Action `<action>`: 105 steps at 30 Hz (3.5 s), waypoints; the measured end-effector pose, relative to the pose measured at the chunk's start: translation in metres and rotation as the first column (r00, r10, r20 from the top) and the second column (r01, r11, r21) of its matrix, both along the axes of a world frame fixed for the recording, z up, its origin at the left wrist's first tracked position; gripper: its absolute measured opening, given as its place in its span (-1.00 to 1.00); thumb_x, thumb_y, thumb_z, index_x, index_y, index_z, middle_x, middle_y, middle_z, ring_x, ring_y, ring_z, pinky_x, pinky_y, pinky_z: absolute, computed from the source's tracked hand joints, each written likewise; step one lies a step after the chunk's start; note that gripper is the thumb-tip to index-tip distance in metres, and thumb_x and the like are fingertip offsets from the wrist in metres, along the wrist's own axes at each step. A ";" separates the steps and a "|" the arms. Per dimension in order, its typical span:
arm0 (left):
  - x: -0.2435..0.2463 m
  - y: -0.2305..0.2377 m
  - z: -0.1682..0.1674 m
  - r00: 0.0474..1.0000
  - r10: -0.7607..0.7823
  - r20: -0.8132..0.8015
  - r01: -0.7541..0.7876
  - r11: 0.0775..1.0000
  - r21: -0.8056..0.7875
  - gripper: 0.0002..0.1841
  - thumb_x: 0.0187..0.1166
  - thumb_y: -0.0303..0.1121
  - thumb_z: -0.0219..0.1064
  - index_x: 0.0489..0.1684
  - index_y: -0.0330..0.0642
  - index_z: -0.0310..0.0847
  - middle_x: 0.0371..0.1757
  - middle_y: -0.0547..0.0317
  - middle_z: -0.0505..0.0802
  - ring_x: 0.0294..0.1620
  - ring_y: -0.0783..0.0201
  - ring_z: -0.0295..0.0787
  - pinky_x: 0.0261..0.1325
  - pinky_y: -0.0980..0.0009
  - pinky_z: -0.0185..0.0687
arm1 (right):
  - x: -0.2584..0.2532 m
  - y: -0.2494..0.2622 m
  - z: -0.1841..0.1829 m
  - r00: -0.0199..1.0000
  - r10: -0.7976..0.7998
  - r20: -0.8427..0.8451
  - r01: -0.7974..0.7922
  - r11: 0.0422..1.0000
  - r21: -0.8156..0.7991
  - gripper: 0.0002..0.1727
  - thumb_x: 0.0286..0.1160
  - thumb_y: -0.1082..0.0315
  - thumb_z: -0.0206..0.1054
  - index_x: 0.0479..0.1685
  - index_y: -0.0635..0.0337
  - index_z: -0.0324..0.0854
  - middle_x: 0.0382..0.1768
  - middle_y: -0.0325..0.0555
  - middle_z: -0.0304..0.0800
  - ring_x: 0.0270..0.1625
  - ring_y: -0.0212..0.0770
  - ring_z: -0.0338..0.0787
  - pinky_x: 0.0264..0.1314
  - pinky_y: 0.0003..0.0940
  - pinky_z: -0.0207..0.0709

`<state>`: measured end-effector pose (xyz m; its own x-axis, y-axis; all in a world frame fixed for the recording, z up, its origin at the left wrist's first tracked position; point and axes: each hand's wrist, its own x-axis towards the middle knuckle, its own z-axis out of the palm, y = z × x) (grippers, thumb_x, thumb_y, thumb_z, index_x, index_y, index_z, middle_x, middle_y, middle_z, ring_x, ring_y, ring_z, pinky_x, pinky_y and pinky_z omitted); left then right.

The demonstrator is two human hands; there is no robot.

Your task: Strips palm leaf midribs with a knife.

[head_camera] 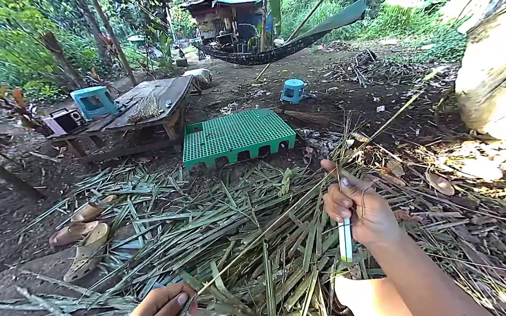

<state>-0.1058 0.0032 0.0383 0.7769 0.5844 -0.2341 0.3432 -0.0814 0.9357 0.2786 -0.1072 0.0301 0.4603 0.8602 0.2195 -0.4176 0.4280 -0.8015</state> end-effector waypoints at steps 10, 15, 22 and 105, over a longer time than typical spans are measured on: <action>0.043 -0.032 -0.005 0.984 0.162 0.081 -0.169 0.664 0.729 -0.79 0.65 -0.45 0.27 -0.17 -0.39 0.81 -0.38 0.06 0.82 -0.46 0.54 0.60 -0.34 0.65 0.52 | -0.054 -0.001 -0.016 0.877 0.409 0.251 -0.395 0.913 -0.105 -0.47 0.74 0.34 -0.02 0.69 0.12 0.33 -0.62 -0.66 0.47 -0.63 -0.66 0.45 -0.55 -0.70 0.39; 0.049 -0.037 -0.006 0.971 0.157 0.182 -0.240 0.558 0.794 -0.79 0.63 -0.43 0.30 -0.24 -0.39 0.83 -0.46 0.07 0.77 -0.50 0.55 0.54 -0.40 0.72 0.43 | -0.085 -0.006 -0.022 0.827 0.522 0.208 -0.520 0.852 -0.068 -0.51 0.77 0.34 0.02 0.64 0.18 0.39 -0.59 -0.64 0.46 -0.62 -0.67 0.42 -0.55 -0.74 0.36; 0.038 -0.036 -0.002 0.969 0.150 0.197 -0.248 0.570 0.783 -0.75 0.66 -0.40 0.29 -0.26 -0.43 0.82 -0.47 0.04 0.78 -0.51 0.57 0.55 -0.40 0.73 0.43 | -0.039 -0.001 -0.011 0.975 0.195 0.107 -0.205 0.975 0.085 -0.58 0.77 0.34 0.00 0.49 0.03 0.56 -0.69 -0.57 0.53 -0.68 -0.62 0.50 -0.56 -0.68 0.47; 0.065 -0.056 0.009 0.974 0.138 0.178 -0.225 0.574 0.788 -0.76 0.66 -0.42 0.24 -0.31 -0.35 0.78 -0.57 0.15 0.77 -0.57 0.60 0.59 -0.41 0.74 0.47 | -0.066 -0.021 -0.004 0.885 0.446 0.134 -0.437 0.894 -0.096 -0.52 0.77 0.29 0.00 0.62 0.07 0.41 -0.65 -0.65 0.42 -0.66 -0.67 0.43 -0.60 -0.74 0.37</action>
